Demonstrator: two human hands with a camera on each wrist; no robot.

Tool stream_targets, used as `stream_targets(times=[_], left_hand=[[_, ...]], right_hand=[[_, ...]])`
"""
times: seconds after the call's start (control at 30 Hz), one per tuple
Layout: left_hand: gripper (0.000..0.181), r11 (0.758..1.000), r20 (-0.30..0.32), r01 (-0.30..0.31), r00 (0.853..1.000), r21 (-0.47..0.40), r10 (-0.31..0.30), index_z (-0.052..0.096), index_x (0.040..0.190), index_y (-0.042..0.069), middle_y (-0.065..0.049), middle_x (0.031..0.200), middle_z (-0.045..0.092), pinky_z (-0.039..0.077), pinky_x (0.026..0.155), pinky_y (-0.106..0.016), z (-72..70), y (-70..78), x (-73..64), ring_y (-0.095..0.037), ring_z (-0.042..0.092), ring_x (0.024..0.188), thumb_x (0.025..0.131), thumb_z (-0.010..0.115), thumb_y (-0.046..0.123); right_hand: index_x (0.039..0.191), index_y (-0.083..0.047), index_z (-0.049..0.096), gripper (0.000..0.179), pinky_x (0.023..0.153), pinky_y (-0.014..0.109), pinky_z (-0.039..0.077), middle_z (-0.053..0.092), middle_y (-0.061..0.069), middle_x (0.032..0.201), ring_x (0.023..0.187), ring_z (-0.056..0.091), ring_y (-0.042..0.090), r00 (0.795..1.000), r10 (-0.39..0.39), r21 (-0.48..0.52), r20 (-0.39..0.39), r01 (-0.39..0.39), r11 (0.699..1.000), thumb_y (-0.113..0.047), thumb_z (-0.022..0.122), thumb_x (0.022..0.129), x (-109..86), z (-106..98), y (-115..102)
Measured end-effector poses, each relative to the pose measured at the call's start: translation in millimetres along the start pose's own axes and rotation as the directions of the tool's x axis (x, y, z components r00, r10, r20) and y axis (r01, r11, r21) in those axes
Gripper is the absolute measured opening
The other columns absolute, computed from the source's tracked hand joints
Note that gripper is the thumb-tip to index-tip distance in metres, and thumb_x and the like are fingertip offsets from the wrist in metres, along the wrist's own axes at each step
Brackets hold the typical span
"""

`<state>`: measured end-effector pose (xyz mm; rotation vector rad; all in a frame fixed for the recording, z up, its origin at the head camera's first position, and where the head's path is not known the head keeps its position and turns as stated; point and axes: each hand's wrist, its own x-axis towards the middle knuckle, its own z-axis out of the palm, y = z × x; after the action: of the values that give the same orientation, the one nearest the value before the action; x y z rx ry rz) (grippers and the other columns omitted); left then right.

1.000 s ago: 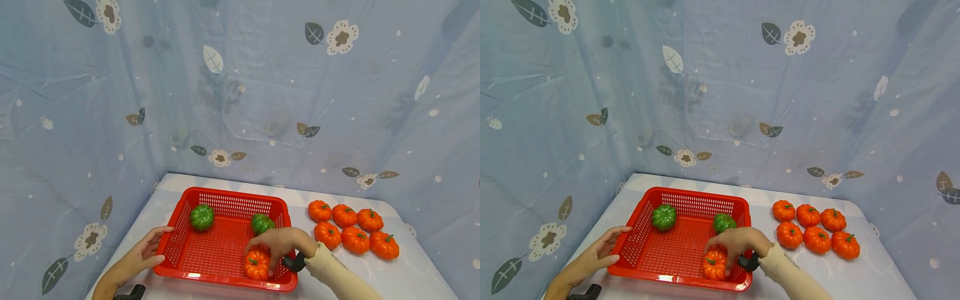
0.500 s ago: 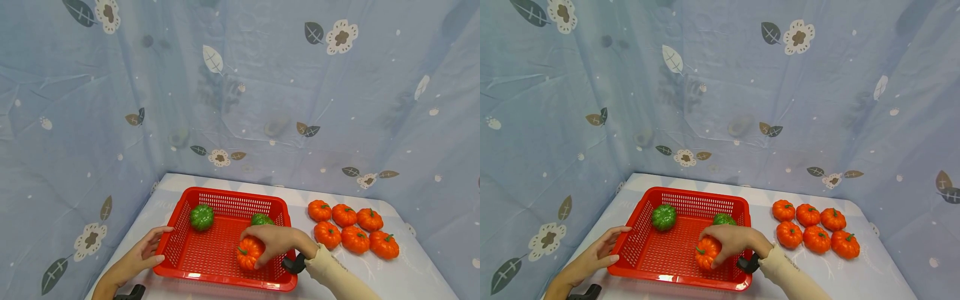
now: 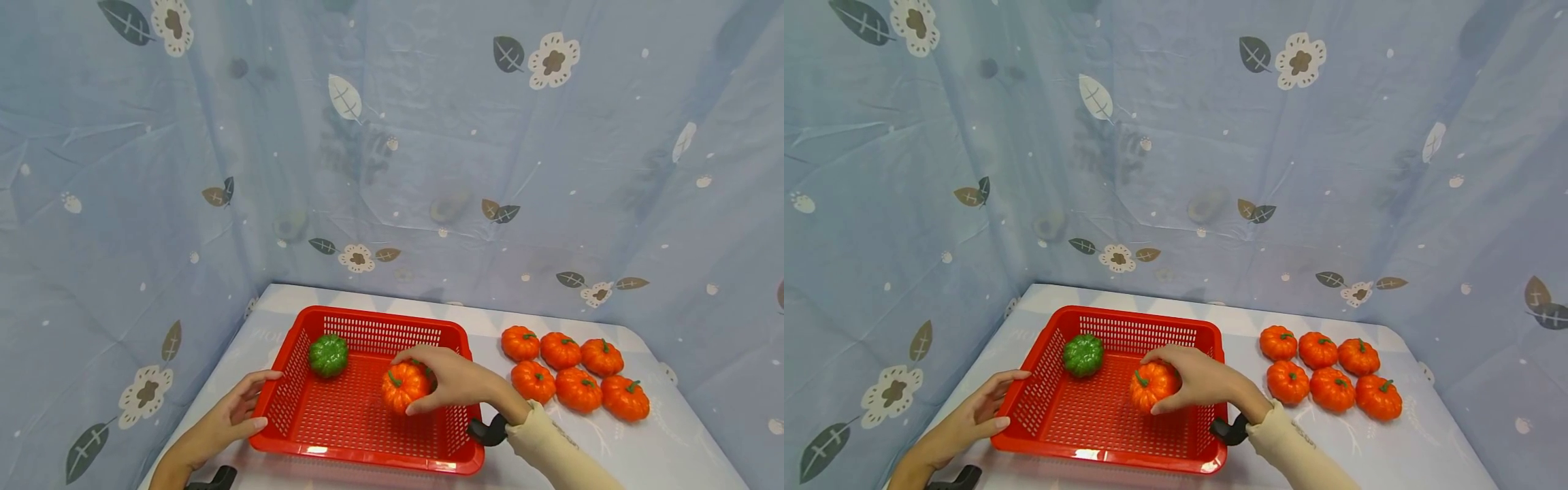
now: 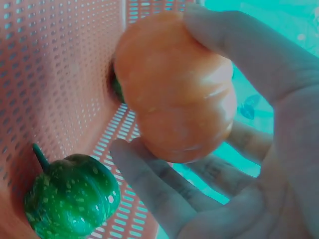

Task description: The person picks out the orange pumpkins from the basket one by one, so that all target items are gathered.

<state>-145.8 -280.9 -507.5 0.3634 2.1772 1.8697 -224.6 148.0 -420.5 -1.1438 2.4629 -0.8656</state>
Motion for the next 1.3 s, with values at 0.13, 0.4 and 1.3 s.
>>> stream_targets(times=[0.13,0.4,1.3], left_hand=[[0.067,1.0,0.0,-0.012,1.0,0.001,0.012,0.032,0.156,0.011,-0.031,0.153,0.034,0.058,0.093,-0.038,0.3,0.0,0.0,-0.027,0.059,0.12,0.097,0.065,0.01],[0.067,1.0,0.0,0.0,1.0,0.0,0.0,0.032,0.156,0.011,-0.031,0.154,0.033,0.058,0.093,-0.039,0.7,0.2,1.3,-0.031,0.058,0.122,0.097,0.065,0.011],[0.069,1.0,0.007,-0.003,1.0,-0.015,0.003,0.031,0.156,0.011,-0.03,0.159,0.027,0.057,0.094,-0.039,-0.9,-1.0,-0.4,-0.01,0.06,0.121,0.097,0.066,0.011]], right_hand=[[0.138,-0.035,0.054,0.066,0.093,0.029,0.054,0.056,-0.016,0.134,0.117,0.056,0.009,0.998,-0.01,0.017,-0.062,0.011,1.0,-0.053,0.084,0.081,-4.3,-2.2,1.1],[0.143,-0.031,0.053,0.072,0.093,0.032,0.055,0.055,-0.018,0.134,0.116,0.057,0.009,0.985,0.015,0.024,-0.174,-0.011,1.0,-0.053,0.084,0.082,-17.1,-7.8,4.5],[0.143,-0.031,0.054,0.072,0.097,0.035,0.054,0.059,-0.013,0.137,0.114,0.061,0.012,0.92,0.122,0.087,-0.373,-0.097,0.992,-0.049,0.086,0.081,-74.6,-21.0,18.6]])
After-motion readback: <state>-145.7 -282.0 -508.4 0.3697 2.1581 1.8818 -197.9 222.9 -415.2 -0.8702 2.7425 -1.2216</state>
